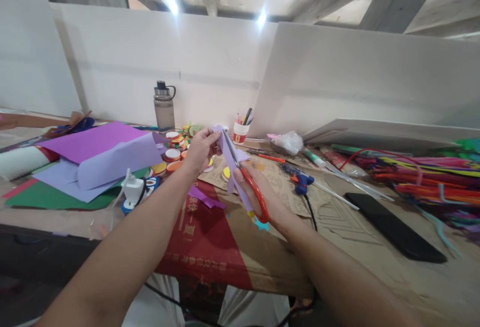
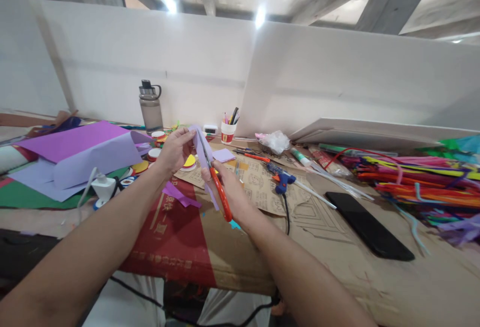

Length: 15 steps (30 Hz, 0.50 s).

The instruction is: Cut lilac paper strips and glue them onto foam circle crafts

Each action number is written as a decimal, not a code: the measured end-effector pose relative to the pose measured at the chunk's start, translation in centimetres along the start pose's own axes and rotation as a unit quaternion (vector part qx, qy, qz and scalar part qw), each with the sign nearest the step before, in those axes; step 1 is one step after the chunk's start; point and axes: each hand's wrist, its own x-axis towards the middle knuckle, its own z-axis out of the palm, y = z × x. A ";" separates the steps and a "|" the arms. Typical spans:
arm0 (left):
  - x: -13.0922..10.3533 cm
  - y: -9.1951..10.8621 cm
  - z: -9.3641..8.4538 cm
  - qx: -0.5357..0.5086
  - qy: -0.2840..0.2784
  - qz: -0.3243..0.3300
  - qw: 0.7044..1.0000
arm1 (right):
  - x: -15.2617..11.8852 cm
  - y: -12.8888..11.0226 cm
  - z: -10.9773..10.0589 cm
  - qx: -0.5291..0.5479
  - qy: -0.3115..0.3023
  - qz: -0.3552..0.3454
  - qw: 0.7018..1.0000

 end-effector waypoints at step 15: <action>0.0 0.1 0.1 0.008 -0.001 0.000 1.000 | -0.1 -0.2 -0.2 -0.008 -0.001 -0.004 1.000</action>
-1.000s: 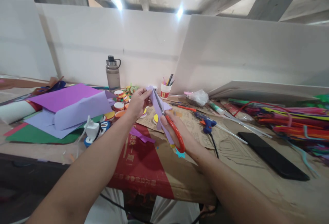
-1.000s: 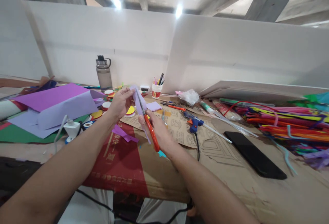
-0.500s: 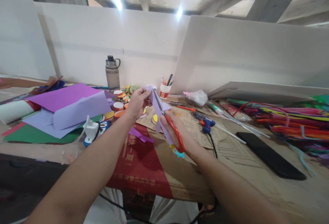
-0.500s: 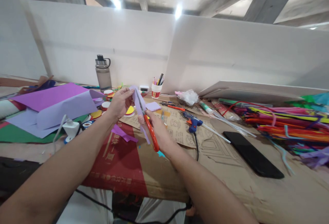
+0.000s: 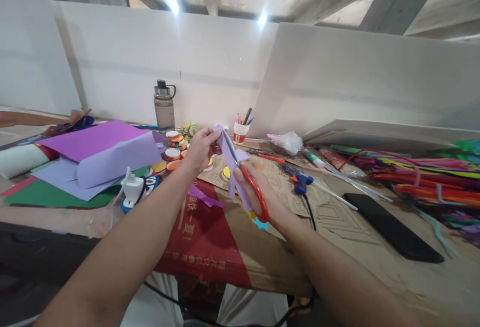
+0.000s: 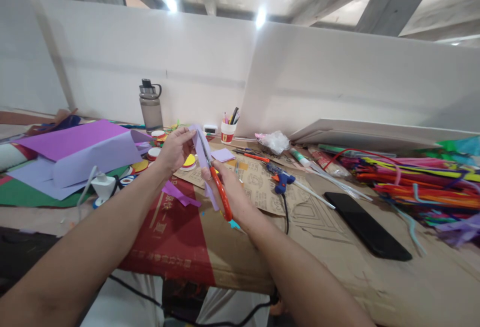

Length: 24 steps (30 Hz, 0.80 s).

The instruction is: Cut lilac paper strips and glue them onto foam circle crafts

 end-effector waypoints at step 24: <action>-0.2 0.4 0.0 -0.002 -0.017 -0.019 1.000 | 0.1 0.2 -0.1 -0.022 -0.004 -0.010 1.000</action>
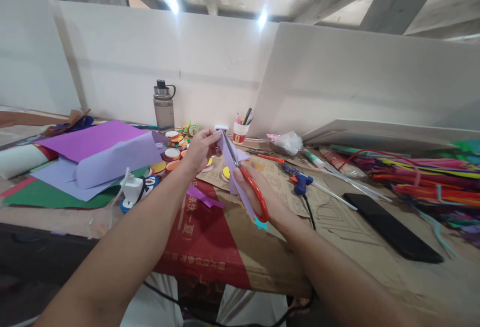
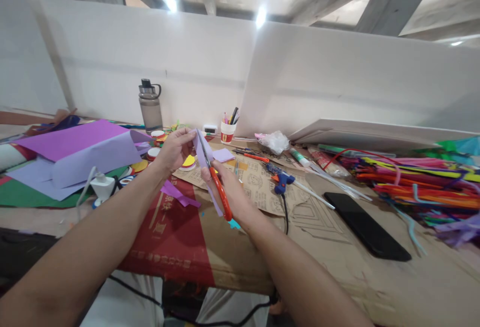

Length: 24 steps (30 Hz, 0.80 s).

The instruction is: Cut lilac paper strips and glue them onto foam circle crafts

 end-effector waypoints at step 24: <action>0.1 0.1 0.0 0.003 -0.016 -0.016 1.000 | 0.2 0.3 0.1 0.002 0.014 -0.009 1.000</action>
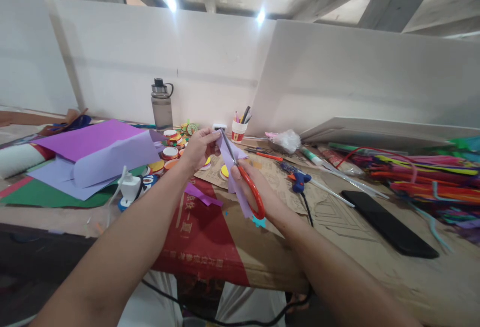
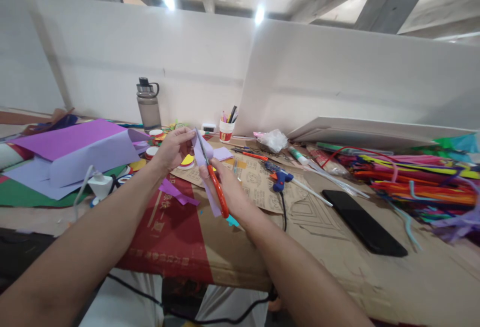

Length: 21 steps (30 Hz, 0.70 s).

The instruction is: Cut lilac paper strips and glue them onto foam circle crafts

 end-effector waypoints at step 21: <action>-0.2 0.2 0.2 0.002 0.004 0.002 1.000 | -0.1 -0.5 0.1 0.012 0.007 0.022 1.000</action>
